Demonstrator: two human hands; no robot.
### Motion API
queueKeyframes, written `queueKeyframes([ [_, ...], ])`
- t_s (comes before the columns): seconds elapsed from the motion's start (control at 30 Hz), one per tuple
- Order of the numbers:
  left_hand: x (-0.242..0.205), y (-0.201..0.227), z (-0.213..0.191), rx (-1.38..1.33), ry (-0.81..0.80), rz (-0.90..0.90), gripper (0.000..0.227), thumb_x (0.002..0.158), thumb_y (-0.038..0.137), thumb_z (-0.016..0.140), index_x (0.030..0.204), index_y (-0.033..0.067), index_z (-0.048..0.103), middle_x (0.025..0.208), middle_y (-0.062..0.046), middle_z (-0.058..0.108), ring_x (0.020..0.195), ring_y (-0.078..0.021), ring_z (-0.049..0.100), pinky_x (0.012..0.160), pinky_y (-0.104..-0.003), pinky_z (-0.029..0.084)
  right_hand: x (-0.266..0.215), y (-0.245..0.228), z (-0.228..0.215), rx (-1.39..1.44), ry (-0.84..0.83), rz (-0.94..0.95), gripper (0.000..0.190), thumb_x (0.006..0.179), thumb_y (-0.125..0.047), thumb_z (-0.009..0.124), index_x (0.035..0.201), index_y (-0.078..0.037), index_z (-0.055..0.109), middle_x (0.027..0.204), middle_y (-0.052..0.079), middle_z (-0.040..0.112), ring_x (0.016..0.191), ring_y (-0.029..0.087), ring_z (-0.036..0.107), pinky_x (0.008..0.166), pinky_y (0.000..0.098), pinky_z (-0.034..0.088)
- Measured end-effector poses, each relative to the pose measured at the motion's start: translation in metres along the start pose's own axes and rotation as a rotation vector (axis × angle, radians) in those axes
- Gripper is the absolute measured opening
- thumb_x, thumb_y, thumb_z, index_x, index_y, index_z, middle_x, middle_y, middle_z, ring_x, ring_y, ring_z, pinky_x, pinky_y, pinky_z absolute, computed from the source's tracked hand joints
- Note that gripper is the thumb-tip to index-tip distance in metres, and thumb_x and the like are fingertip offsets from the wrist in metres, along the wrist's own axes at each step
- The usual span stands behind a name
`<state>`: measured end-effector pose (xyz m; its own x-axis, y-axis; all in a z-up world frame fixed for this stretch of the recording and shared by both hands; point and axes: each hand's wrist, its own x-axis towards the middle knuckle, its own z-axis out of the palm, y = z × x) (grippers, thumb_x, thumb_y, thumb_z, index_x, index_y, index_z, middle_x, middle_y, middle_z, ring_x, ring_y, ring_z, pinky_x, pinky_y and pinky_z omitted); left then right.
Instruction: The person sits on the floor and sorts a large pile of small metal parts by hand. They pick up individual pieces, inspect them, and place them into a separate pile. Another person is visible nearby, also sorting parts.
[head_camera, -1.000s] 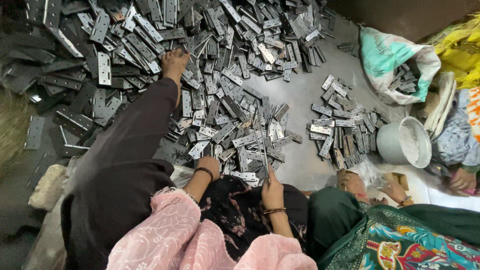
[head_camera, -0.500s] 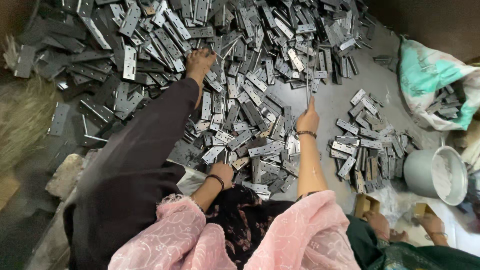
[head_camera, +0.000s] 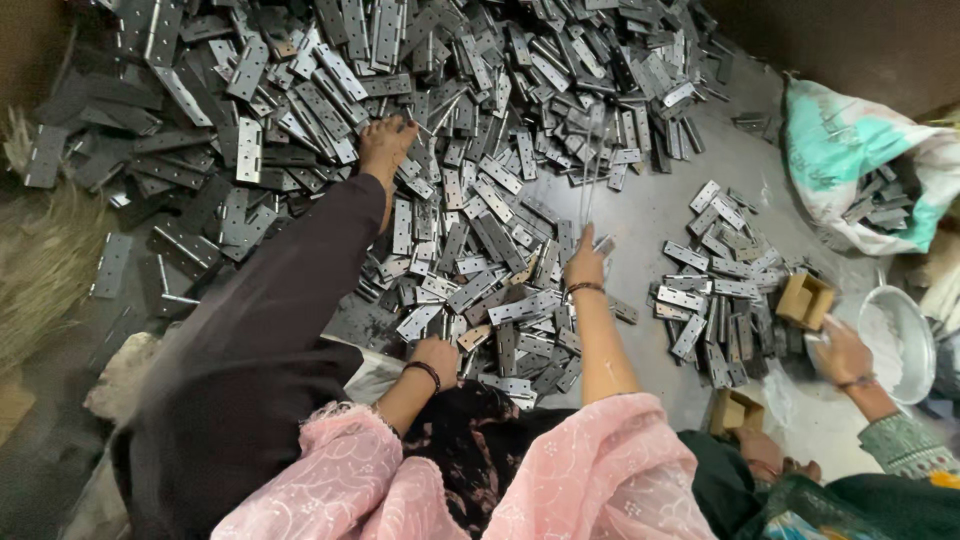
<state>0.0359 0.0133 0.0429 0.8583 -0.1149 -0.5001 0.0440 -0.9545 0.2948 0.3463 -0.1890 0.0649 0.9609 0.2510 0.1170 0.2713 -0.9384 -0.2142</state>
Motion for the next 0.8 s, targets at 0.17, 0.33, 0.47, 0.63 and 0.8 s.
queueKeyframes([
  [0.17,0.006,-0.001,0.005,0.038,0.042,-0.001,0.034,0.082,0.039,0.075,0.101,0.0105,0.079,0.110,-0.014,0.075,0.110,-0.0333,0.068,0.093,-0.043,0.057,-0.102,-0.001,-0.012,0.115,-0.150,0.128,0.079,0.087,0.002,0.051,0.161,-0.012,0.028,0.087,0.037,0.067,0.084,0.052,0.067,0.076,0.0593,0.052],
  [0.33,0.006,-0.003,0.012,0.006,0.044,-0.020,0.034,0.082,0.037,0.075,0.102,0.0100,0.079,0.113,-0.015,0.074,0.112,-0.0326,0.068,0.095,-0.042,0.056,-0.233,-0.031,-0.047,0.227,-0.172,0.035,0.083,0.084,0.004,0.053,0.160,-0.015,0.026,0.085,0.035,0.066,0.078,0.054,0.064,0.069,0.0609,0.050],
  [0.47,0.001,-0.003,0.011,-0.004,0.011,-0.030,0.043,0.082,0.046,0.077,0.105,0.0092,0.078,0.116,-0.015,0.073,0.115,-0.0322,0.067,0.098,-0.042,0.055,-0.307,-0.065,-0.088,0.273,-0.258,0.138,0.080,0.088,0.001,0.053,0.161,-0.021,0.029,0.080,0.033,0.067,0.079,0.051,0.066,0.071,0.0579,0.049],
  [0.63,0.005,-0.002,0.004,0.009,0.030,-0.035,0.038,0.083,0.041,0.077,0.106,0.0103,0.079,0.117,-0.014,0.073,0.114,-0.0321,0.068,0.096,-0.042,0.056,-0.331,-0.085,-0.129,0.483,0.000,0.003,0.061,0.097,-0.006,0.053,0.155,-0.017,0.042,0.093,0.031,0.069,0.086,0.049,0.068,0.067,0.0504,0.055],
  [0.8,0.003,0.000,0.008,-0.025,0.035,-0.030,0.038,0.082,0.039,0.078,0.105,0.0094,0.078,0.115,-0.013,0.074,0.113,-0.0316,0.068,0.093,-0.043,0.057,-0.295,-0.076,-0.129,0.401,-0.043,0.114,0.059,0.098,-0.009,0.055,0.155,-0.017,0.043,0.094,0.031,0.068,0.081,0.049,0.068,0.067,0.0520,0.053],
])
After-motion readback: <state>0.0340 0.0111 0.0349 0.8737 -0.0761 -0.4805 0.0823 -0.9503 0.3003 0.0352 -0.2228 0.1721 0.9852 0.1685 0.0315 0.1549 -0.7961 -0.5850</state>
